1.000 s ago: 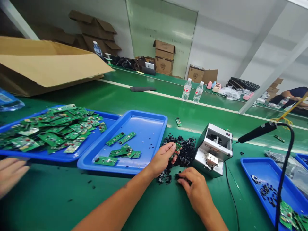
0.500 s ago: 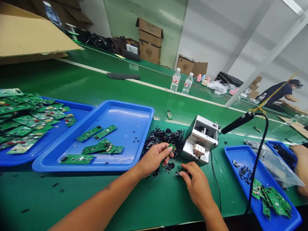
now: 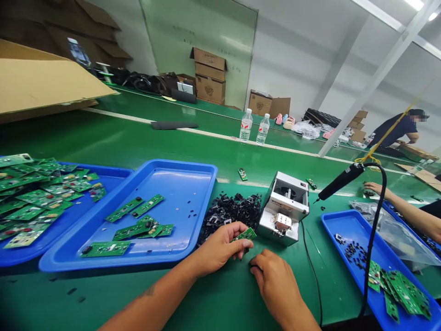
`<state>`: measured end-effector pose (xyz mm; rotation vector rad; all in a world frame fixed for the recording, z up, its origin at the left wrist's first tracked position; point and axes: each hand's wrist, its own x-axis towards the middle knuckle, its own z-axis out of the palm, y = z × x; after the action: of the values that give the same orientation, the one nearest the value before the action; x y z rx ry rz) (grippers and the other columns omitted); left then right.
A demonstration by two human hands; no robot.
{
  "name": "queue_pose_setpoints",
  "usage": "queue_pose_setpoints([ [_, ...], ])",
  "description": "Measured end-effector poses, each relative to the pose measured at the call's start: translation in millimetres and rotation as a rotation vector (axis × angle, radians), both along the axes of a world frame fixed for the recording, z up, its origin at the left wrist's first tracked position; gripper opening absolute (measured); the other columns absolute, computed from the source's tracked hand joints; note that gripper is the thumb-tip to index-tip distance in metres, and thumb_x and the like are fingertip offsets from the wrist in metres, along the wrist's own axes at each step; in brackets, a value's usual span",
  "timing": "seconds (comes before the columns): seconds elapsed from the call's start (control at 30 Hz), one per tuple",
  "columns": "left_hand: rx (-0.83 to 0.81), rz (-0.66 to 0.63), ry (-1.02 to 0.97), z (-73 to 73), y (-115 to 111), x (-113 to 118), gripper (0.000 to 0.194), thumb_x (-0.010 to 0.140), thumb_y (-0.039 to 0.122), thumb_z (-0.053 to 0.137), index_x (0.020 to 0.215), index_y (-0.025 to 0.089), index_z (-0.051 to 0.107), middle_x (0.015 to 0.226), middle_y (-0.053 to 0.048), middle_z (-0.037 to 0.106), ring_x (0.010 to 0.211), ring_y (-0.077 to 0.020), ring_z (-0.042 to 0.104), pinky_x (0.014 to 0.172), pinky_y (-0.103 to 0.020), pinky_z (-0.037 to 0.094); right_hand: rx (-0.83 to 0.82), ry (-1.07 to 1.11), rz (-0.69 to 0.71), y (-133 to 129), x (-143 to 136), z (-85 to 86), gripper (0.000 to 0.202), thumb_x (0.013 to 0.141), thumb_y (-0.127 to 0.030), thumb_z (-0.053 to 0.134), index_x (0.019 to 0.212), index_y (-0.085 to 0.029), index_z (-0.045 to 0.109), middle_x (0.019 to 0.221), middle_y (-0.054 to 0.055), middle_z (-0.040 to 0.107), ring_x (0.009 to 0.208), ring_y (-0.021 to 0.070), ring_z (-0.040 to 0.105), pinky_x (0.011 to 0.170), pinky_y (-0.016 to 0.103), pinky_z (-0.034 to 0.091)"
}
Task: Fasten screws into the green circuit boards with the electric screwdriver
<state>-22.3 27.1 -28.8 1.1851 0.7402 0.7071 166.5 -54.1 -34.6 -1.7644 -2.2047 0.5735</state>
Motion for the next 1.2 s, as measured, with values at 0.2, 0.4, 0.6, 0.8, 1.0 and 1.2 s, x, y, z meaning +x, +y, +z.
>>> queue_pose_setpoints([
  [0.2, -0.075, -0.007, -0.083, -2.1, -4, -2, 0.044, 0.089, 0.056, 0.062, 0.091, 0.013, 0.07, 0.092, -0.009, 0.07, 0.074, -0.0136, 0.057, 0.071, -0.028, 0.044, 0.17, 0.12, -0.064, -24, 18, -28.7, 0.019, 0.099, -0.032, 0.058, 0.099, -0.028, 0.076, 0.092, 0.004, 0.071, 0.084, 0.0193, 0.069, 0.076, 0.029, 0.054],
  [0.4, -0.075, 0.054, -0.085, -0.9, -4, 2, 0.033, 0.072, 0.03, 0.081, 0.097, 0.016, 0.065, 0.09, -0.003, 0.067, 0.074, -0.0138, 0.06, 0.068, -0.027, 0.047, 0.274, 0.345, -0.201, -39, 37, -37.4, 0.02, 0.095, -0.04, 0.065, 0.087, -0.026, 0.077, 0.087, 0.004, 0.076, 0.079, 0.0185, 0.074, 0.073, 0.025, 0.059],
  [0.6, 0.013, 0.011, 0.005, -5.1, -7, 7, 0.016, 0.083, 0.028, 0.067, 0.09, 0.02, 0.055, 0.084, -0.001, 0.064, 0.074, -0.0164, 0.066, 0.061, -0.025, 0.046, 0.3, 0.336, -0.283, -46, 56, -43.0, 0.025, 0.092, -0.044, 0.067, 0.105, -0.027, 0.079, 0.092, 0.006, 0.08, 0.079, 0.0209, 0.076, 0.076, 0.028, 0.063],
  [0.8, 0.163, -0.095, 0.186, 4.3, -15, 4, 0.015, 0.086, 0.027, 0.063, 0.1, 0.02, 0.065, 0.094, -0.002, 0.068, 0.074, -0.0151, 0.062, 0.07, -0.027, 0.047, 0.16, 0.455, -0.312, -34, 42, -23.0, 0.029, 0.095, -0.044, 0.062, 0.109, -0.024, 0.079, 0.099, 0.009, 0.077, 0.09, 0.0227, 0.073, 0.082, 0.031, 0.061],
  [1.0, 0.278, -0.085, 0.321, 6.8, -22, 2, 0.05, 0.086, 0.027, 0.065, 0.137, 0.026, 0.061, 0.118, -0.009, 0.071, 0.113, -0.0273, 0.062, 0.097, -0.036, 0.046, 0.108, 0.678, -0.424, -14, 21, -7.6, 0.034, 0.092, -0.045, 0.065, 0.115, -0.023, 0.078, 0.11, 0.01, 0.075, 0.1, 0.0242, 0.071, 0.09, 0.036, 0.059],
  [1.2, 0.294, -0.087, 0.319, 0.7, -22, 5, 0.055, 0.086, 0.025, 0.063, 0.14, 0.025, 0.059, 0.108, -0.008, 0.072, 0.098, -0.0251, 0.065, 0.091, -0.035, 0.048, 0.03, 0.814, -0.405, -8, 9, -9.2, 0.036, 0.09, -0.046, 0.069, 0.115, -0.022, 0.078, 0.103, 0.01, 0.075, 0.094, 0.0243, 0.071, 0.083, 0.036, 0.06],
])
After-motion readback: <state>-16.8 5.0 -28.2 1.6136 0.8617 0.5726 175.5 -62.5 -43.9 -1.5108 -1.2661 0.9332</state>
